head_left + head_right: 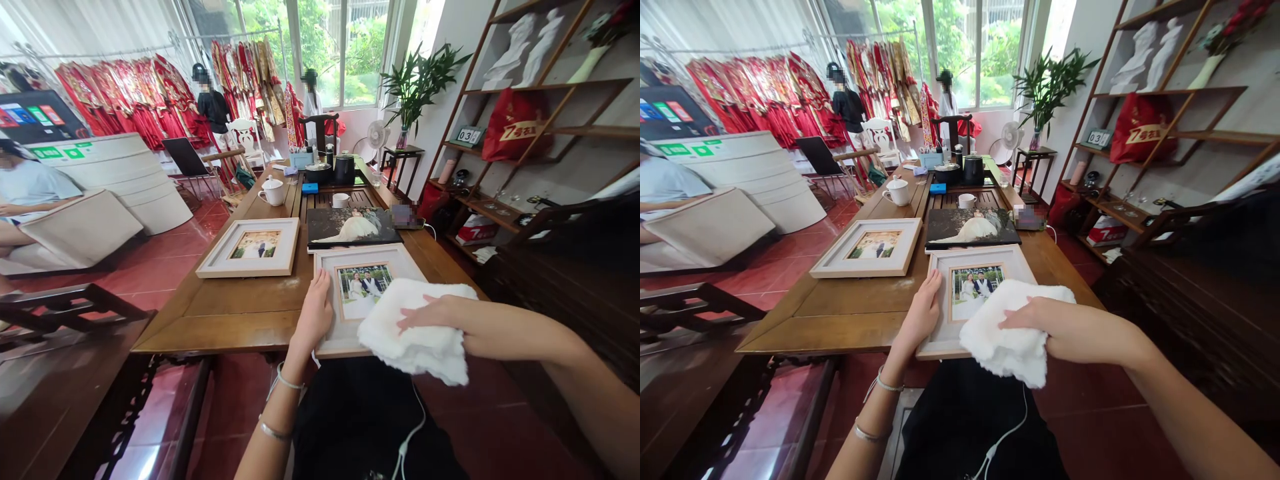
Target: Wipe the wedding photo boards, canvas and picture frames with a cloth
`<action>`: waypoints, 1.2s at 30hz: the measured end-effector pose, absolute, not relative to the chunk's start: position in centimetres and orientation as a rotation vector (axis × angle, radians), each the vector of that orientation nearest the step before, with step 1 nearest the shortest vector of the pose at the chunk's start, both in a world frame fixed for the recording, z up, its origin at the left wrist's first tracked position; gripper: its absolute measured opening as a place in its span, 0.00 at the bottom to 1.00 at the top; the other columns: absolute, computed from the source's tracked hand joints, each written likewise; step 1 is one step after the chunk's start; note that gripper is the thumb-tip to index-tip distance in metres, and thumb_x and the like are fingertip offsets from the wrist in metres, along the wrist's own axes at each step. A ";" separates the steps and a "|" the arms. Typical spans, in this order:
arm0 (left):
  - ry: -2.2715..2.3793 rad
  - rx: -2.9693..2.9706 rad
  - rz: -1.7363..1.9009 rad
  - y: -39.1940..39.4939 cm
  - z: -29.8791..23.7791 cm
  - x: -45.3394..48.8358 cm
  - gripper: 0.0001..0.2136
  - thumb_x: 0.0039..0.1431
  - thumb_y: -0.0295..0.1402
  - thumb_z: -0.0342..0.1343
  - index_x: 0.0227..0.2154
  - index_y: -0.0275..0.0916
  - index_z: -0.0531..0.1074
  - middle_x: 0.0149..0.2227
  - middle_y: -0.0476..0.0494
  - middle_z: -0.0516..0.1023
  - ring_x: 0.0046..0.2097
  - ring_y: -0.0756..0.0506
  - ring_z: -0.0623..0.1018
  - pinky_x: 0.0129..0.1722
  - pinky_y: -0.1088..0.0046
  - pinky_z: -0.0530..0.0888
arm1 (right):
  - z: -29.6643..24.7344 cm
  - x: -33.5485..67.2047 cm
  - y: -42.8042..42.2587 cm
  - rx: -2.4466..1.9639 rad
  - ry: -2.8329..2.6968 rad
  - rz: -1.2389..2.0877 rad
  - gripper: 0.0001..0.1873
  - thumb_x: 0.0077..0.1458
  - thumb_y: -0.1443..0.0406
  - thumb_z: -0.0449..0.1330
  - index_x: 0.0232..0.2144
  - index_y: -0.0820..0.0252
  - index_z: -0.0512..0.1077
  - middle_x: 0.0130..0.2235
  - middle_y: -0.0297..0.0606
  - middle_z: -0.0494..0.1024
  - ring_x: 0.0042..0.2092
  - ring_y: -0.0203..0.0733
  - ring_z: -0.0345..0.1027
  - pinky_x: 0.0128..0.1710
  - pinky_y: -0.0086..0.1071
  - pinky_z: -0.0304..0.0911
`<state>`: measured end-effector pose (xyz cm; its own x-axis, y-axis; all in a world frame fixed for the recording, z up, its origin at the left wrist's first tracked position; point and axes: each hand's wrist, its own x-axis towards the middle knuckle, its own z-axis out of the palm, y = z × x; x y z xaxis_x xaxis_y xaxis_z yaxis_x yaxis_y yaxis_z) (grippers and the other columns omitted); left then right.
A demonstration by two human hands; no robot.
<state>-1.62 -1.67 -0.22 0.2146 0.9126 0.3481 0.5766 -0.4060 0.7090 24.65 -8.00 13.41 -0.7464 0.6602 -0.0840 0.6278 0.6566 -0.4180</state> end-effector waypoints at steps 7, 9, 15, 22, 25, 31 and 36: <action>1.396 2.057 1.006 -1.8 0.2 -1.6 0.27 0.55 0.18 0.41 0.60 0.31 0.60 0.65 0.33 0.57 0.67 0.41 0.53 0.66 0.54 0.53 | 8.0 24.5 -2.0 -1.404 -2.739 0.236 0.34 0.45 0.78 0.47 0.54 0.56 0.69 0.58 0.41 0.70 0.62 0.52 0.56 0.60 0.56 0.47; 1.398 2.056 1.002 -1.8 0.3 -1.6 0.27 0.55 0.18 0.41 0.60 0.31 0.60 0.65 0.33 0.57 0.67 0.41 0.53 0.66 0.55 0.53 | 7.5 23.9 -0.1 -1.391 -2.736 0.070 0.33 0.45 0.78 0.49 0.53 0.56 0.69 0.58 0.42 0.70 0.62 0.54 0.55 0.59 0.58 0.47; 1.386 2.065 1.024 -1.8 0.1 -1.6 0.27 0.55 0.18 0.41 0.59 0.31 0.61 0.65 0.33 0.57 0.67 0.40 0.54 0.66 0.53 0.53 | 7.1 21.6 3.3 -1.326 -2.716 -0.125 0.33 0.42 0.75 0.54 0.54 0.61 0.68 0.61 0.46 0.65 0.64 0.58 0.48 0.60 0.61 0.42; 1.388 2.074 1.058 -1.7 -0.2 -1.5 0.28 0.54 0.17 0.41 0.59 0.33 0.61 0.64 0.35 0.58 0.67 0.41 0.55 0.66 0.54 0.54 | 6.5 20.3 2.4 -1.234 -2.820 0.094 0.39 0.41 0.75 0.52 0.59 0.63 0.62 0.66 0.50 0.53 0.67 0.58 0.38 0.59 0.67 0.35; 1.381 2.076 1.066 -1.7 -0.2 -1.5 0.29 0.54 0.17 0.41 0.59 0.34 0.61 0.64 0.36 0.59 0.67 0.41 0.55 0.66 0.54 0.54 | 6.9 20.3 0.5 -1.126 -2.872 0.332 0.42 0.40 0.76 0.51 0.61 0.59 0.60 0.66 0.45 0.52 0.67 0.53 0.37 0.60 0.67 0.32; 1.381 2.063 1.033 -1.6 -0.2 -1.6 0.29 0.54 0.17 0.41 0.60 0.35 0.60 0.65 0.37 0.57 0.67 0.42 0.54 0.66 0.53 0.54 | 9.2 21.2 -5.1 -1.002 -2.925 0.696 0.42 0.42 0.76 0.50 0.63 0.57 0.57 0.65 0.41 0.56 0.67 0.49 0.41 0.63 0.60 0.29; 1.413 2.069 1.019 -1.6 -0.1 -1.5 0.28 0.54 0.17 0.40 0.59 0.31 0.61 0.65 0.33 0.57 0.67 0.42 0.54 0.66 0.55 0.54 | 11.7 22.4 -9.1 -0.908 -2.883 0.880 0.42 0.43 0.77 0.52 0.62 0.52 0.59 0.63 0.38 0.60 0.65 0.49 0.49 0.64 0.55 0.32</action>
